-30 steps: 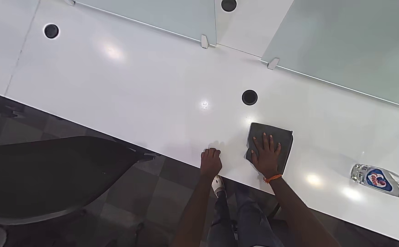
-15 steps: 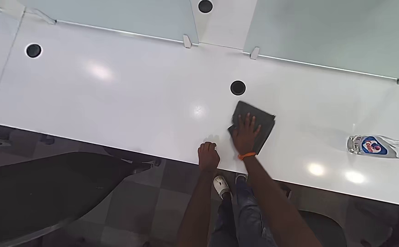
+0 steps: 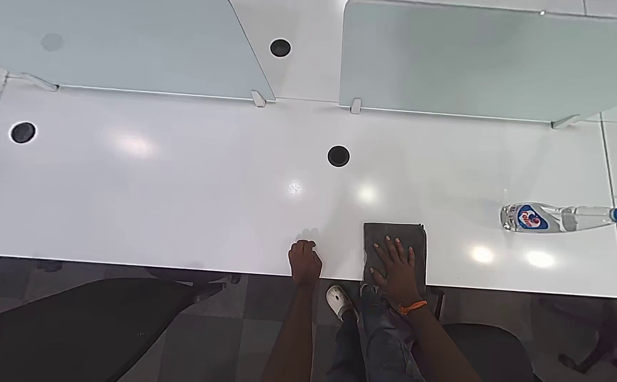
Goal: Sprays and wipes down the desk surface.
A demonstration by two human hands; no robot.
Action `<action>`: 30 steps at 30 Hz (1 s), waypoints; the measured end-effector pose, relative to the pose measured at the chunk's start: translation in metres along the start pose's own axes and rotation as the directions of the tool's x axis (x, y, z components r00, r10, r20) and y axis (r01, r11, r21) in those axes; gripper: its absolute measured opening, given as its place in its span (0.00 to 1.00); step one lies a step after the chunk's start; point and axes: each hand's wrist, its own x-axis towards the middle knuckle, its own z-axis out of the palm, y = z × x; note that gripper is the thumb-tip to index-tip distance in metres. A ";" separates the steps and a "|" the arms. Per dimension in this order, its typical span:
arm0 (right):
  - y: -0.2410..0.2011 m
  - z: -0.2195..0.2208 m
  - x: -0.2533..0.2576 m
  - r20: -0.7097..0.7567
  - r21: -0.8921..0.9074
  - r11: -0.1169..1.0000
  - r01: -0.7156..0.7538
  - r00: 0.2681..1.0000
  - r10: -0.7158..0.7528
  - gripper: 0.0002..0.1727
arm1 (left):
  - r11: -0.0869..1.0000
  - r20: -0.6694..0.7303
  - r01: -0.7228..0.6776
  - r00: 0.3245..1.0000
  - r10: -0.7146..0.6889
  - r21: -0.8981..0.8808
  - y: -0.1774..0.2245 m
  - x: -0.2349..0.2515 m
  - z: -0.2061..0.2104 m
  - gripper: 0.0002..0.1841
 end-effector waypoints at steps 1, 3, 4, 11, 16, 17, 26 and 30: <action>0.001 -0.001 0.009 -0.009 -0.018 1.000 -0.016 1.000 0.016 0.41 | 1.000 0.011 0.010 1.000 -0.010 0.007 0.001 0.000 -0.001 0.15; 0.001 -0.003 0.033 -0.036 -0.043 0.998 -0.048 0.998 0.046 0.43 | 1.000 0.025 0.020 0.999 -0.021 0.009 0.002 0.000 0.000 0.15; 0.002 -0.004 0.046 -0.047 -0.049 0.997 -0.060 0.997 0.058 0.43 | 1.000 0.024 0.022 0.999 -0.022 0.012 0.002 0.000 0.000 0.15; 0.002 -0.027 0.154 -0.094 -0.067 0.987 -0.147 0.986 0.141 0.44 | 0.999 0.001 0.038 0.999 -0.038 0.020 0.003 -0.001 0.001 0.15; 0.009 -0.039 0.211 -0.103 -0.071 0.990 -0.118 0.989 0.110 0.43 | 0.986 -0.015 0.081 0.996 -0.084 -0.144 0.050 0.020 -0.004 0.15; 0.011 -0.041 0.219 -0.096 -0.075 0.991 -0.110 0.990 0.102 0.44 | 0.986 -0.009 0.036 0.999 -0.038 -0.164 0.067 0.027 -0.001 0.15; 0.032 -0.064 0.311 -0.015 -0.069 0.995 0.069 0.997 -0.070 0.44 | 0.922 0.074 -0.388 0.919 0.387 -0.004 0.128 0.121 0.070 0.25; 0.043 -0.075 0.358 0.004 -0.065 0.986 0.154 0.988 -0.154 0.42 | 0.934 0.185 -0.343 0.929 0.321 0.099 0.131 0.125 0.075 0.28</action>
